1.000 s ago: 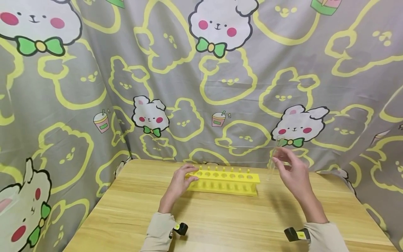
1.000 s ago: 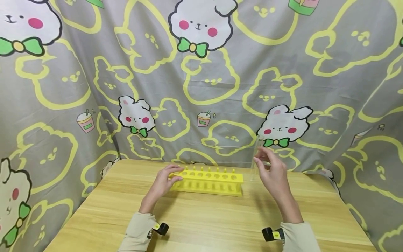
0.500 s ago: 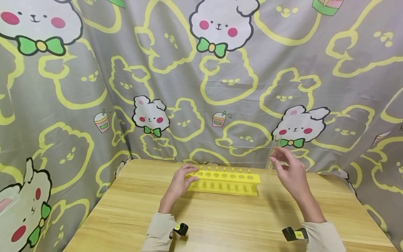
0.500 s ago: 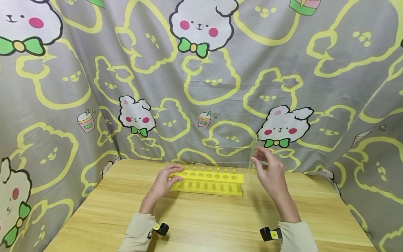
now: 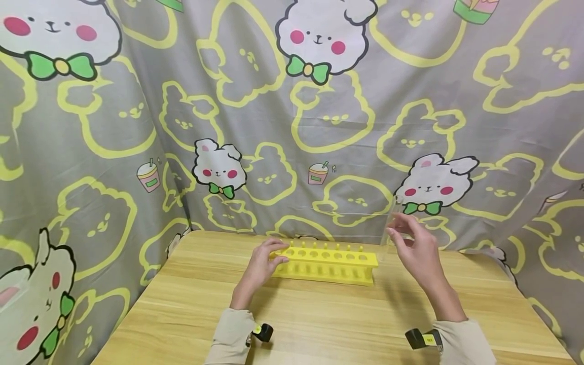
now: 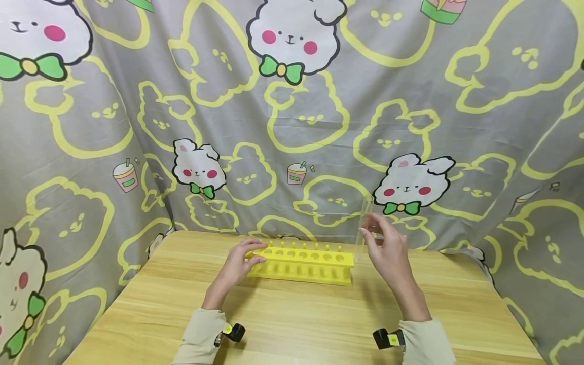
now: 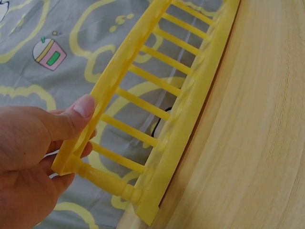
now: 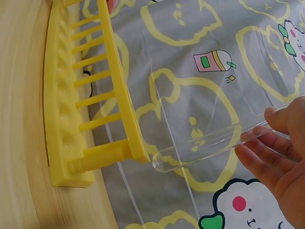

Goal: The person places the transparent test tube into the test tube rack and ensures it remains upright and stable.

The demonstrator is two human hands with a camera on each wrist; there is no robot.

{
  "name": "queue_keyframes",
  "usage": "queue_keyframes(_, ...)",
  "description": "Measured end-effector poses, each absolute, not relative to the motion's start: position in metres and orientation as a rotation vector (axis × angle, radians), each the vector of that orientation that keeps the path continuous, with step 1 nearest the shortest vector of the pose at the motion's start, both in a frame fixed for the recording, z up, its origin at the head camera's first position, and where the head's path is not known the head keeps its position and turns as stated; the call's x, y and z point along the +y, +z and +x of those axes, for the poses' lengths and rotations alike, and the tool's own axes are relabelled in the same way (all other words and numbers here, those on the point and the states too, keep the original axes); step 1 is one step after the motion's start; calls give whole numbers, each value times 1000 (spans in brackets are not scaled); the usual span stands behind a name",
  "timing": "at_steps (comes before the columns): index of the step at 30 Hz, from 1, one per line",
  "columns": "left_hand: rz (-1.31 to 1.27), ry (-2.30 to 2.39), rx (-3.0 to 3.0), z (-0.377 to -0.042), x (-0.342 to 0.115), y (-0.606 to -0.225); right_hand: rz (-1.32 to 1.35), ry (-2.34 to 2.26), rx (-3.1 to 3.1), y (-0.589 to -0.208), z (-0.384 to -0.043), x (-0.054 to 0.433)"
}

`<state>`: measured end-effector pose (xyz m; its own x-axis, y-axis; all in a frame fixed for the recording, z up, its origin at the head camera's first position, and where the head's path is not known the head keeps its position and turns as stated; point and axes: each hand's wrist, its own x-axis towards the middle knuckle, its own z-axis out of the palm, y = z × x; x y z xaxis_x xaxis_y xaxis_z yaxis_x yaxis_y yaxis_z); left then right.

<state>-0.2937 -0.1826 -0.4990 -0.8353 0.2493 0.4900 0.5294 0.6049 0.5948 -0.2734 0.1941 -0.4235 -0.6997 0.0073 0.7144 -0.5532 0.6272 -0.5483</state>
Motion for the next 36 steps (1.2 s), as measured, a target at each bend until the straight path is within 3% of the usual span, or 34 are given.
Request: queue_keyframes(36,-634,-1087,-2469,-294,-182,-498,497,1056,-2145,-419,-283,164)
